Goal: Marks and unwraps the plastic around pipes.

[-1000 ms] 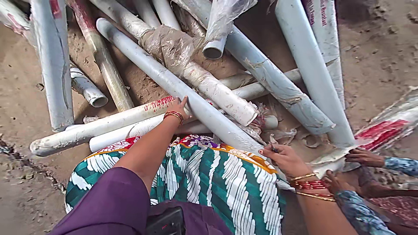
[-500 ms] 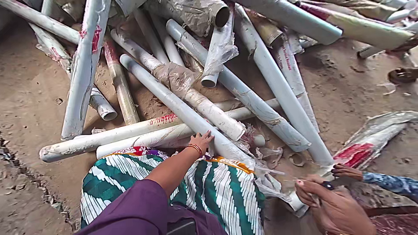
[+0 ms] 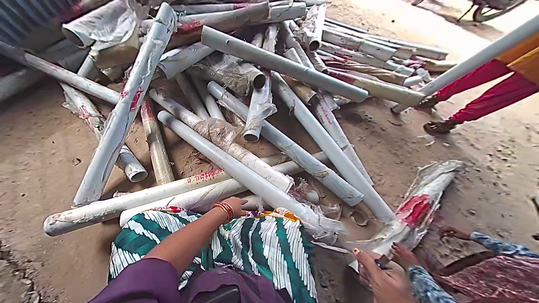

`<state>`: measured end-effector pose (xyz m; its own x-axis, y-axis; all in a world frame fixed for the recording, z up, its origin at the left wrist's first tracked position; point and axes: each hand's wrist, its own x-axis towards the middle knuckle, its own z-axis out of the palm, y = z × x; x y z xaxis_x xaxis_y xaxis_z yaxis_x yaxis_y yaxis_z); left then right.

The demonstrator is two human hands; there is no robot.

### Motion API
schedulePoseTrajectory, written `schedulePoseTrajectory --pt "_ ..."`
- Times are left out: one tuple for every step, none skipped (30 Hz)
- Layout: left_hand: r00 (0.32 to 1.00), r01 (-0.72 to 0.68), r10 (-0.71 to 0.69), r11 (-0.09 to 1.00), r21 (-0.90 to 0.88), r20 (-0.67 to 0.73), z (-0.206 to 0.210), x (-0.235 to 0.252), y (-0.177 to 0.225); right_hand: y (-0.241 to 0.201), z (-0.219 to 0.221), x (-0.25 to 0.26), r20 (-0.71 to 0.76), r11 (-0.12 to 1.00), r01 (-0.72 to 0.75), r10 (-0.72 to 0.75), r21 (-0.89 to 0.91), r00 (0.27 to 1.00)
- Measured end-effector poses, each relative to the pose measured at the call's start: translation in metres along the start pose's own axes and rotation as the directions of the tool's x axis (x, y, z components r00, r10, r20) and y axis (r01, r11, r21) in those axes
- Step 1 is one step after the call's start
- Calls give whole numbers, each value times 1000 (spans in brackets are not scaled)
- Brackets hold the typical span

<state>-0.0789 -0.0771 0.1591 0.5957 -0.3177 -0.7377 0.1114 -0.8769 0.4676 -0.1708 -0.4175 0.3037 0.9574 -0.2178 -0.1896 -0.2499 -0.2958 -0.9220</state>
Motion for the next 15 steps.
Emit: schedulePoseTrajectory --pt "1000 -11 10 1000 -20 -27 1 -19 -5 0 1 -3 -4 1000 14 -14 -7 1000" --pt "998 -25 22 999 -46 -58 1 -39 -11 -1 0 -6 0 999 28 -28 -24 1000" --pt "995 -42 34 996 -82 -97 1 -60 -15 -1 -2 -9 17 998 28 -28 -50 999" --pt "990 -63 46 991 -121 -137 0 -82 -18 -3 -3 -12 39 997 27 -24 -72 999" --pt "980 -90 59 984 -156 -191 -3 -106 -19 -4 -3 -15 52 996 30 -25 -83 998" --pt "958 -135 80 973 -186 -277 -5 -130 -19 -6 -2 -18 63 994 45 -39 -103 997" --pt "912 -205 111 958 -203 -396 -7 -154 -18 -7 -2 -21 78 986 78 -67 -147 995" --pt "825 -293 149 938 -186 -545 -9 -178 -16 -7 -2 -23 92 971 116 -99 -210 991" --pt "680 -384 196 916 -115 -706 -9 -200 -13 -8 -2 -25 96 950 143 -121 -278 988" --pt "475 -453 252 891 11 -843 -11 -219 -9 -8 0 -26 91 932 159 -136 -326 987" --pt "275 -485 300 864 138 -913 -17 -240 -3 -8 2 -26 82 921 167 -148 -351 986" --pt "109 -505 333 830 236 -937 -25 -264 5 -8 5 -26 74 913 174 -158 -368 985" --pt "-24 -544 352 781 308 -936 -31 -287 15 -8 8 -27 71 911 177 -163 -371 984" --pt "-121 -595 359 720 357 -925 -36 -310 24 -8 10 -29 71 911 183 -168 -370 983" --pt "-196 -650 363 648 398 -911 -38 -330 35 -9 12 -31 75 910 192 -177 -367 981"
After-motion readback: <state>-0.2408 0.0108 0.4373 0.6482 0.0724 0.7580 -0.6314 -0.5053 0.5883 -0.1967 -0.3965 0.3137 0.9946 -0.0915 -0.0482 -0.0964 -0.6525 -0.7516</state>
